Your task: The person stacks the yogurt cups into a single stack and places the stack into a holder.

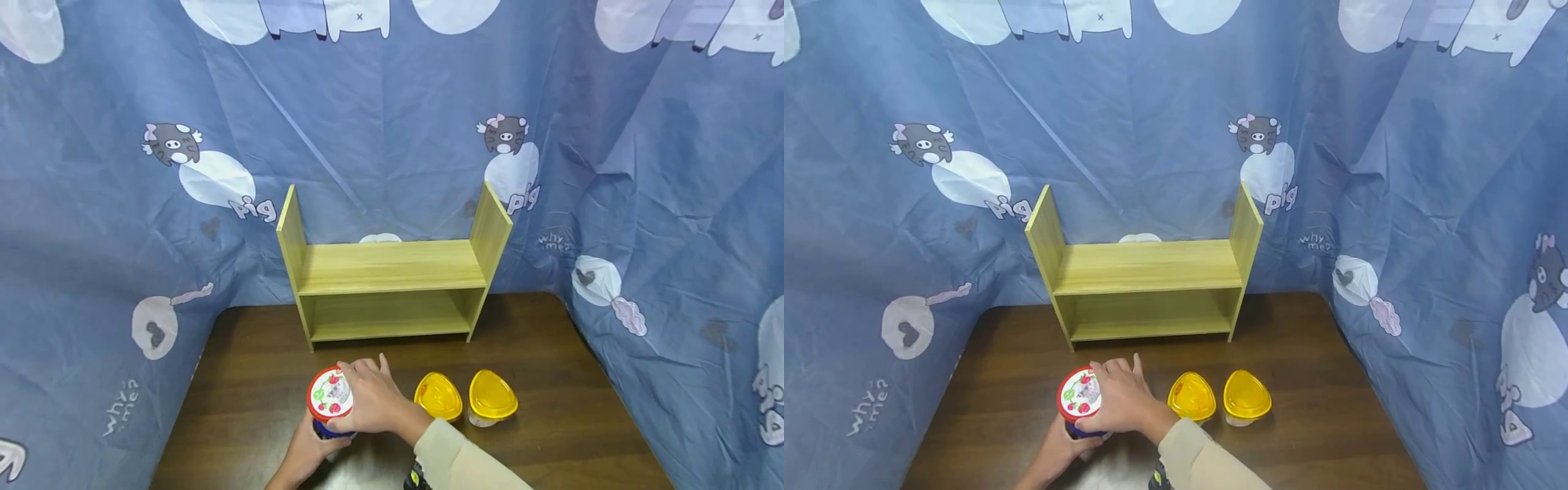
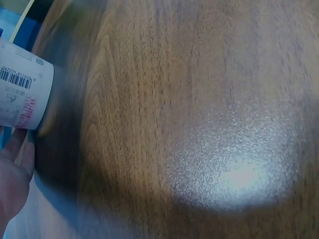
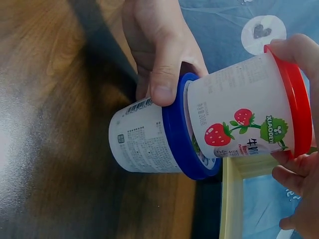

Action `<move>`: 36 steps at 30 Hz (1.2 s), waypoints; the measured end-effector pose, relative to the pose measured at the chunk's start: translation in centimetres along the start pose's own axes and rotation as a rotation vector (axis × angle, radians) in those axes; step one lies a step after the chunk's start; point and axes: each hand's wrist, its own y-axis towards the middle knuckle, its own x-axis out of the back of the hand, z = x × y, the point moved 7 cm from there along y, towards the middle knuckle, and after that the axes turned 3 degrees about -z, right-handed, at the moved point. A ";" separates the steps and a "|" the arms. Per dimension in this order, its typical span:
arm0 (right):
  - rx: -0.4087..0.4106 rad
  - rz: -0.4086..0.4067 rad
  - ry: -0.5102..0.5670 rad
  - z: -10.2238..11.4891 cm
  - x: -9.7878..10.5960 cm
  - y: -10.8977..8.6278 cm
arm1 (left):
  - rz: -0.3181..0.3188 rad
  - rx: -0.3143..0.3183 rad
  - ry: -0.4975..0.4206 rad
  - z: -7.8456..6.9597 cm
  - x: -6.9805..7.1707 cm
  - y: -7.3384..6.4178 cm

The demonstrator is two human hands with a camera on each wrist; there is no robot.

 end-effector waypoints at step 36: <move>-0.059 -0.013 0.278 -4.4 0.2 -5.3 | -0.017 0.103 0.054 0.7 -0.7 -0.2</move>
